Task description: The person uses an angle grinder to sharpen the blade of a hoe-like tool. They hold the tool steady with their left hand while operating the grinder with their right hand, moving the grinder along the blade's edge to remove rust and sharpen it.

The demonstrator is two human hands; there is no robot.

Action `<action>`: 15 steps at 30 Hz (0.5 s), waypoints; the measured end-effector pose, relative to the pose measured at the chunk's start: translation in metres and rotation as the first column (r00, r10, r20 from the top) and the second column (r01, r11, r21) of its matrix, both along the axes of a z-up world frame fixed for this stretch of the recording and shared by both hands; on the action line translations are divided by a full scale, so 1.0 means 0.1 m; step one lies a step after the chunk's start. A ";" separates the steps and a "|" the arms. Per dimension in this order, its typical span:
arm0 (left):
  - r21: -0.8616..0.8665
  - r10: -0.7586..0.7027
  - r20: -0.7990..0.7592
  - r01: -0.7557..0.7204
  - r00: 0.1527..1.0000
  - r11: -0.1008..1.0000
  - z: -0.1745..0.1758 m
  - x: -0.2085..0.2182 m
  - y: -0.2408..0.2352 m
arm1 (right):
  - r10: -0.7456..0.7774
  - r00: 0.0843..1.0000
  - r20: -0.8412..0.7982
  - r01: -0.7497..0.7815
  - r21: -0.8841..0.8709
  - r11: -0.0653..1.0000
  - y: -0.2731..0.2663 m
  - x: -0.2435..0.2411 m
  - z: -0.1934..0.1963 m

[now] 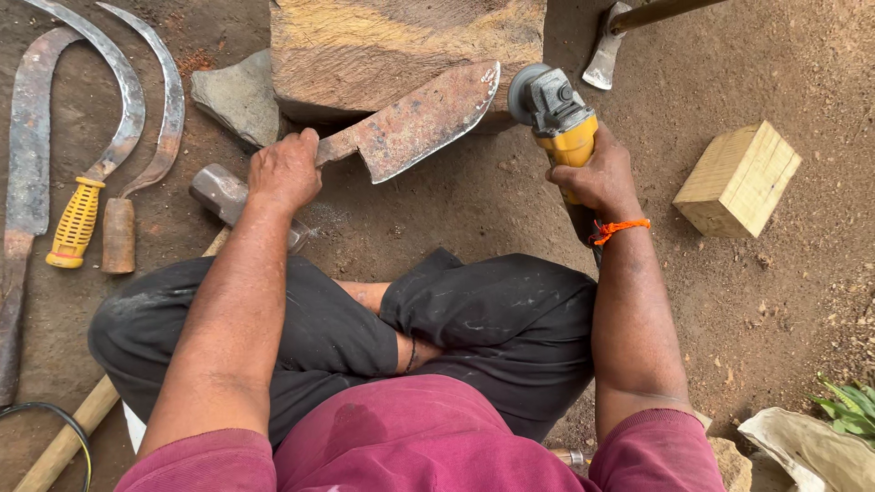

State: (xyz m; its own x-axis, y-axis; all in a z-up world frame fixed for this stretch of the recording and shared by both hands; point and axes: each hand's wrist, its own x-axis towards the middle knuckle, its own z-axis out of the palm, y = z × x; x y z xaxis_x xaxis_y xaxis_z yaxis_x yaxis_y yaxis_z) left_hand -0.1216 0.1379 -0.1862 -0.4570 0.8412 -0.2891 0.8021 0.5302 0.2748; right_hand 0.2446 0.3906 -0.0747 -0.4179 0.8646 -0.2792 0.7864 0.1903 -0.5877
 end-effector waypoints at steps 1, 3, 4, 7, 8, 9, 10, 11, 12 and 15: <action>-0.010 -0.011 0.000 0.011 1.000 1.000 0.00 -0.04 0.00 | -0.006 1.000 -0.005 0.006 -0.005 1.000 0.05 -0.03 0.00; 0.007 -0.020 -0.007 0.020 1.000 1.000 0.00 -0.09 0.01 | -0.013 1.000 0.011 0.013 -0.029 0.999 0.13 -0.09 0.00; 0.016 -0.025 -0.012 0.026 1.000 1.000 0.00 -0.11 0.03 | -0.016 1.000 0.018 0.017 -0.041 0.999 0.16 -0.11 0.00; 0.011 0.002 -0.007 -0.002 1.000 1.000 -0.04 -0.09 0.04 | 0.012 1.000 -0.022 -0.013 -0.047 0.999 0.13 -0.13 -0.02; 0.016 -0.002 -0.009 0.002 1.000 1.000 -0.06 -0.08 0.05 | 0.014 1.000 -0.019 -0.015 -0.038 0.999 0.13 -0.13 -0.02; 0.021 -0.001 -0.011 0.001 1.000 1.000 -0.07 -0.08 0.06 | 0.022 1.000 -0.017 -0.022 -0.029 0.999 0.13 -0.15 -0.02; 0.025 0.000 -0.014 0.000 1.000 1.000 -0.09 -0.09 0.06 | 0.029 0.999 -0.015 -0.029 -0.020 0.999 0.13 -0.17 -0.02; 0.015 0.002 -0.011 -0.002 1.000 1.000 -0.09 -0.12 0.06 | 0.009 1.000 0.030 -0.008 -0.030 1.000 0.15 -0.20 -0.02; 0.004 0.003 -0.008 -0.003 1.000 1.000 -0.10 -0.12 0.06 | -0.011 0.997 0.075 0.013 -0.038 0.999 0.17 -0.22 -0.01; 0.007 -0.013 -0.013 0.013 1.000 1.000 -0.09 -0.12 0.03 | -0.020 0.995 0.099 0.033 -0.124 0.992 0.17 -0.17 0.01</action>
State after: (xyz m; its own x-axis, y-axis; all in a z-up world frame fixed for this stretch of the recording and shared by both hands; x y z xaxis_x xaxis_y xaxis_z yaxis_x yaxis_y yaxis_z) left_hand -0.1332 0.1413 -0.1956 -0.4497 0.8493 -0.2766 0.8126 0.5176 0.2680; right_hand 0.2274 0.4071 -0.0736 -0.3607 0.8306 -0.4243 0.8448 0.0981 -0.5260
